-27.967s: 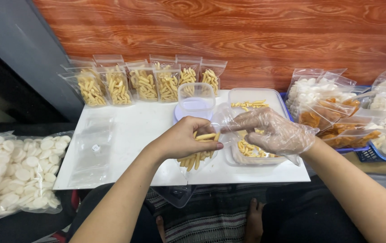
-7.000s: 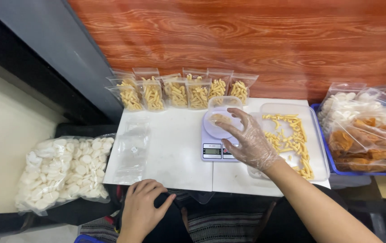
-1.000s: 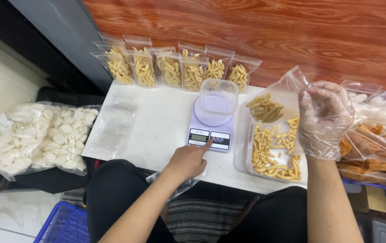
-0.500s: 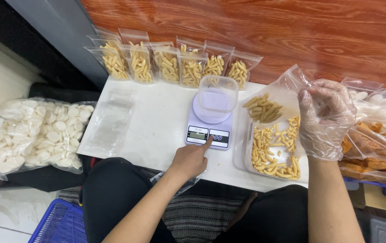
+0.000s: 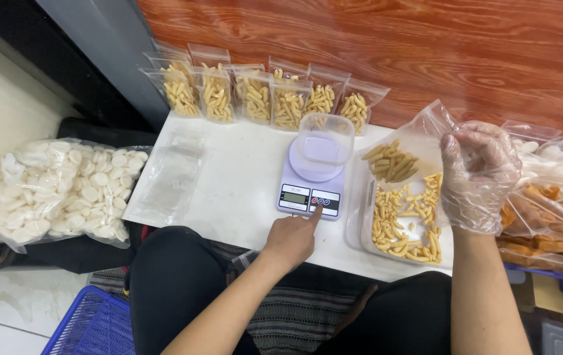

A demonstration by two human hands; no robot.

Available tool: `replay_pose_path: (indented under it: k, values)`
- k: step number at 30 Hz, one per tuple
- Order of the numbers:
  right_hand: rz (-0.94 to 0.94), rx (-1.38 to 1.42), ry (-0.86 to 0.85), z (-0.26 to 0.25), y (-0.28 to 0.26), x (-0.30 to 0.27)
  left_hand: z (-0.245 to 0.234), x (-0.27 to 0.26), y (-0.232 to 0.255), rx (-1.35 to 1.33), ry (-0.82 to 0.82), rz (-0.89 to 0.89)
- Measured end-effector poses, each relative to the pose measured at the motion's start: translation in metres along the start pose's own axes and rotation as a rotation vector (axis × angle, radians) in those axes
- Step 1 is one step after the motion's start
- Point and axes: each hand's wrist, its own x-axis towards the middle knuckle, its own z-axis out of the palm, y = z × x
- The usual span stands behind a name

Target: Packaging snack sticks into plastic bags and weighing them on a scale

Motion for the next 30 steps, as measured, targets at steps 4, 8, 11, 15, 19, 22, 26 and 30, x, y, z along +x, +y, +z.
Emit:
replay_pose_path:
  k: [4, 8, 11, 15, 19, 22, 26, 30]
  values:
    - [0.007, 0.008, 0.003, 0.001, 0.001, 0.0, 0.008, 0.004, 0.009, 0.003, -0.008, 0.012]
    - [0.002, -0.022, -0.01, -0.001, 0.0, 0.0, 0.009, 0.009, 0.01, -0.009, 0.02, 0.009]
    - [0.029, 0.007, -0.006, 0.0, 0.001, 0.001, 0.01, 0.012, 0.009, -0.012, -0.014, -0.007]
    - [-0.039, -0.055, -0.025, -0.002, 0.003, 0.002, 0.008, 0.012, 0.009, -0.024, -0.04, -0.012]
    - [-0.034, -0.065, -0.041, -0.001, -0.003, 0.004, 0.002, 0.009, 0.01, -0.041, -0.061, -0.004]
    - [-0.021, -0.056, -0.052, -0.001, -0.002, 0.004, 0.012, 0.012, 0.007, -0.026, -0.017, 0.011]
    - [-0.023, -0.096, -0.063, -0.002, -0.003, 0.004, 0.011, 0.011, 0.009, -0.02, -0.027, 0.006]
    - [0.001, -0.056, -0.072, -0.002, -0.002, 0.004, 0.008, 0.01, 0.009, -0.034, -0.054, 0.005]
